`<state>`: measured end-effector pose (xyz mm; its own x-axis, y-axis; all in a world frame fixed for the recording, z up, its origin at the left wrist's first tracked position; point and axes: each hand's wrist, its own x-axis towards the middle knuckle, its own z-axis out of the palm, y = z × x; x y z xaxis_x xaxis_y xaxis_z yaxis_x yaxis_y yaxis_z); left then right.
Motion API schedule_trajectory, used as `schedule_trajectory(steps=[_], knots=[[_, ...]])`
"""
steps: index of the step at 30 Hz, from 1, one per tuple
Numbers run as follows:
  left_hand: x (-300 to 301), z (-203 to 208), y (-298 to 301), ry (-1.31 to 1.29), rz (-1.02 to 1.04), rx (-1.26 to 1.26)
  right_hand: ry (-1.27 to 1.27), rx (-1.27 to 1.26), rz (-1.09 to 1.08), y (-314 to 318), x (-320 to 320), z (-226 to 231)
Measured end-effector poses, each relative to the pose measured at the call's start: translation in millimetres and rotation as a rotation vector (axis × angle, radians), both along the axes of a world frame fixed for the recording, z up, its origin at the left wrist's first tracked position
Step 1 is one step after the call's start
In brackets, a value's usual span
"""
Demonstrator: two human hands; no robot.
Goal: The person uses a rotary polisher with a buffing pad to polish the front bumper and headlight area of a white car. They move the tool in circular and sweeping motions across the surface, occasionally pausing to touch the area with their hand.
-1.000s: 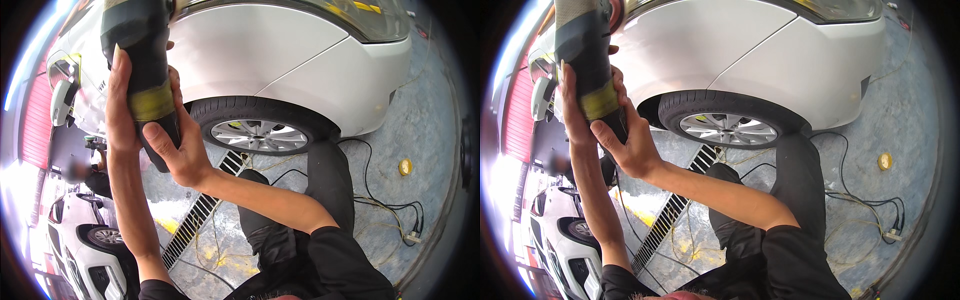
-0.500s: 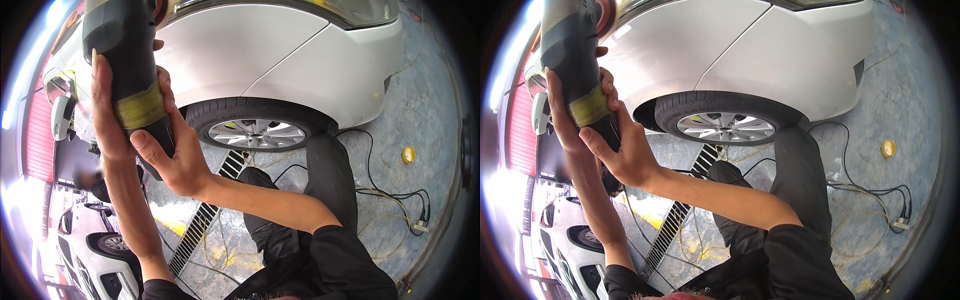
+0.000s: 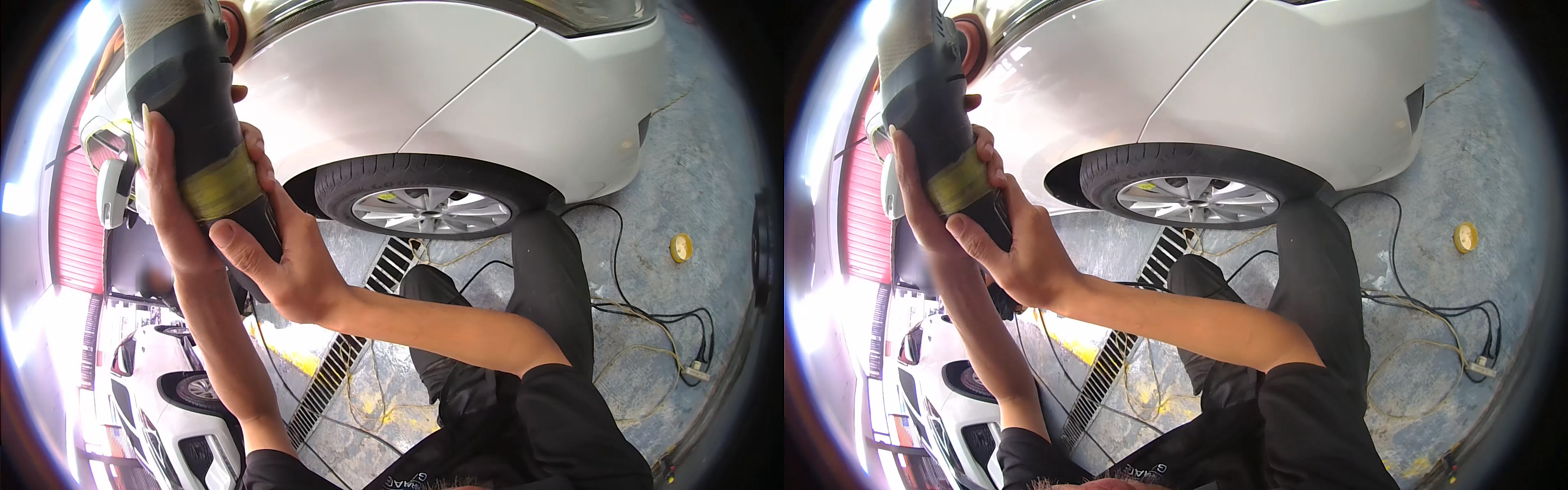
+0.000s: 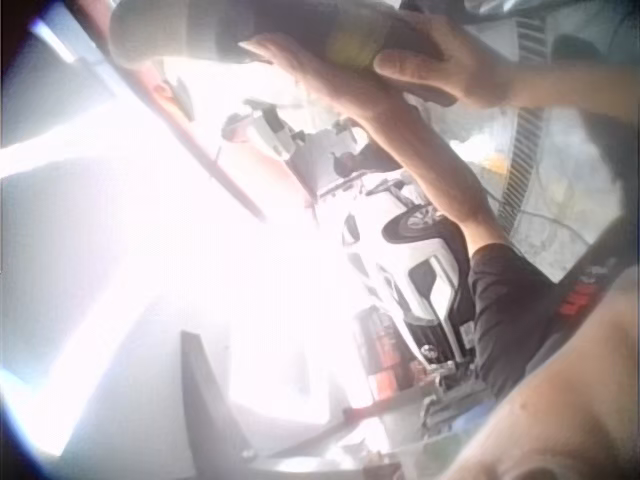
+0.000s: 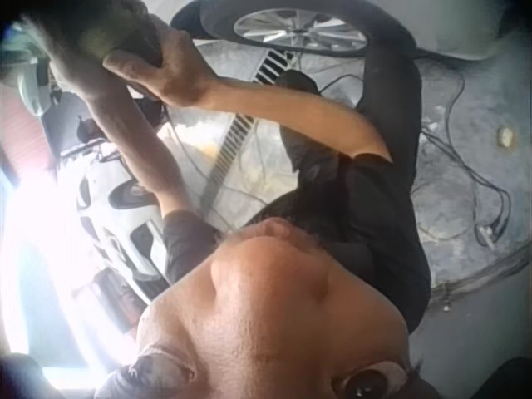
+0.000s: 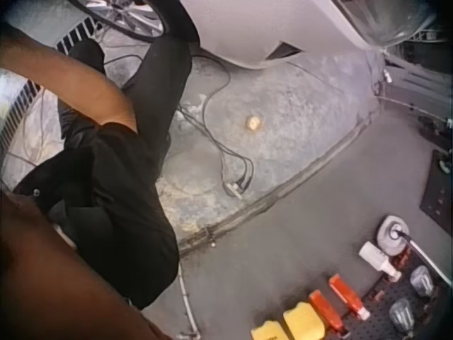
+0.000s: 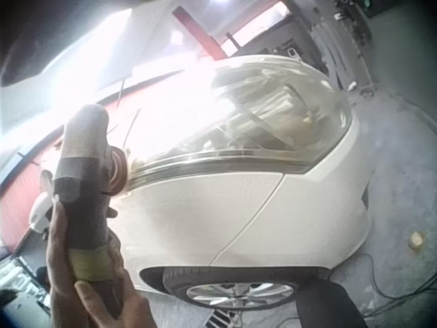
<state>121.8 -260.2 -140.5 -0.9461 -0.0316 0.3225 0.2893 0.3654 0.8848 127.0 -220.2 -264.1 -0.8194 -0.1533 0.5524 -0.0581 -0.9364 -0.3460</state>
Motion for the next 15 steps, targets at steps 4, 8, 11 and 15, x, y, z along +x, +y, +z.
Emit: schedule_trajectory(steps=[4,8,11,15], knots=[[1.2,0.9,-4.8,0.035,0.114,-0.019,-0.002,0.007,0.075,1.2,-2.8,2.3],[1.5,3.2,4.2,0.025,0.145,0.004,-0.019,-0.003,0.095,4.3,-1.8,4.2],[-1.8,2.1,13.5,0.003,0.04,0.05,-0.024,0.025,0.03,15.0,-0.9,4.8],[-6.1,1.3,16.2,-0.015,-0.094,0.125,-0.024,0.064,-0.044,21.0,5.0,5.7]])
